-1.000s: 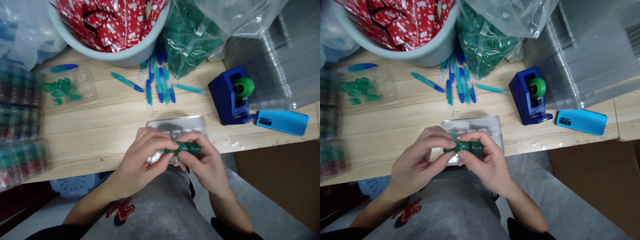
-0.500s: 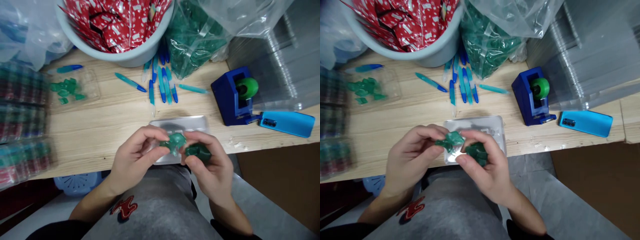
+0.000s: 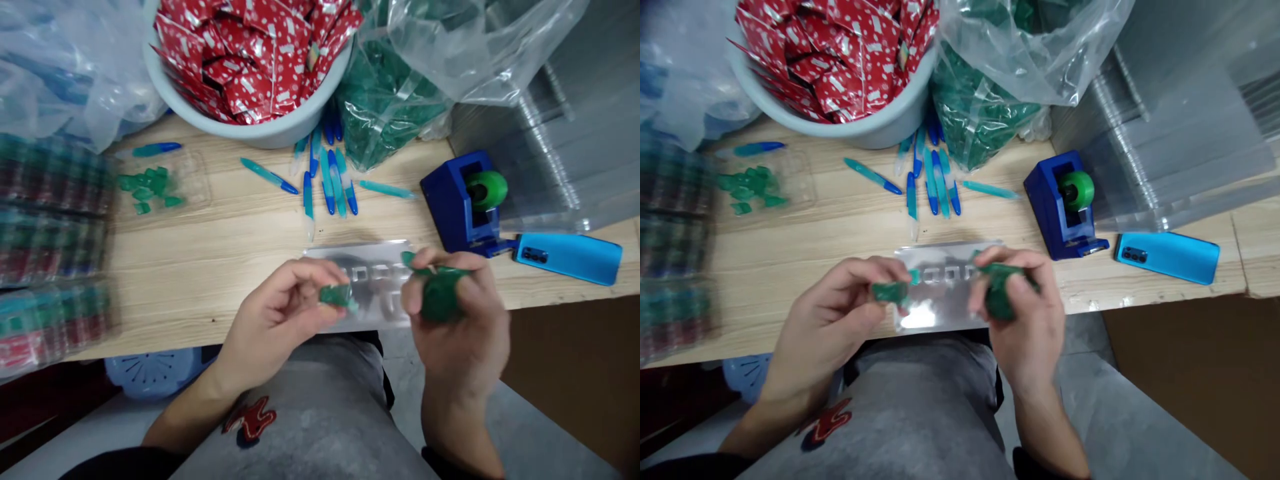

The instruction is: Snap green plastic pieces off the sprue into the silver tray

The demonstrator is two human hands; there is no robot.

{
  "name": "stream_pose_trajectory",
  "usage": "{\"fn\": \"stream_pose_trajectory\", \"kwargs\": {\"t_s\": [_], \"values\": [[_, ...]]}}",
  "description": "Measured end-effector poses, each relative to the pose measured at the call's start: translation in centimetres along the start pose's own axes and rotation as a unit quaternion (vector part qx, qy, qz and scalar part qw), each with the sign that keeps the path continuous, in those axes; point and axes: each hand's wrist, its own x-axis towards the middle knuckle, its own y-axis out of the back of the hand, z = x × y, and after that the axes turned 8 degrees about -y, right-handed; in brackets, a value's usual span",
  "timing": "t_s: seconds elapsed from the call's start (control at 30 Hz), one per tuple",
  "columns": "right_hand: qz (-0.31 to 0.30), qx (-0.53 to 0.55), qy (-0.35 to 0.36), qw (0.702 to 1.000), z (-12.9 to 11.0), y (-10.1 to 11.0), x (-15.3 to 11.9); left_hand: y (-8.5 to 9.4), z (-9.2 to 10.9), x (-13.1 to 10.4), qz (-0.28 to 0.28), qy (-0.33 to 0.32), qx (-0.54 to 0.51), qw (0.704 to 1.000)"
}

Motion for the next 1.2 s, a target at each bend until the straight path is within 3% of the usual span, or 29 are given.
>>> {"fn": "stream_pose_trajectory", "kwargs": {"t_s": [0.1, 0.17, 0.4, 0.57, 0.73, 0.9, 1.0, 1.1, 1.17, 1.2], "values": [[-0.101, -0.048, -0.041, 0.993, 0.4, -0.2, -1.3, -0.3, 0.0, 0.2, 0.006, -0.001, 0.012, 1.0], [-0.122, -0.09, -0.039, 0.988, 0.7, -0.5, -2.0, -0.7, 0.1, 0.3, 0.012, -0.012, 0.041, 0.999], [-0.108, -0.306, 0.051, 0.944, 0.5, -0.6, -2.0, -0.6, 0.1, 0.0, 0.021, -0.111, 0.171, 0.979], [-0.173, -0.358, 0.088, 0.913, 0.7, -0.3, -2.0, -0.3, -0.4, 0.1, 0.008, -0.176, 0.208, 0.962], [-0.152, -0.395, 0.153, 0.893, 0.8, -0.4, -1.8, -0.2, -0.4, 0.2, -0.021, -0.194, 0.245, 0.95], [-0.168, -0.446, 0.225, 0.85, 1.2, -0.3, -2.0, -0.3, -0.8, 0.1, -0.02, -0.21, 0.233, 0.949], [-0.148, -0.501, 0.279, 0.806, 1.4, -0.1, -2.1, -0.2, -1.1, -0.2, 0.011, -0.244, 0.207, 0.947], [-0.049, -0.559, 0.326, 0.761, 0.4, 0.1, -1.4, 0.5, -0.9, -0.7, 0.071, -0.273, 0.171, 0.944], [0.017, -0.564, 0.341, 0.752, -0.8, -0.4, -0.2, 1.7, -0.7, -1.3, 0.13, -0.278, 0.142, 0.941], [0.02, -0.555, 0.345, 0.757, -1.4, -1.0, 0.7, 2.4, -0.6, -1.6, 0.149, -0.27, 0.131, 0.942]]}}
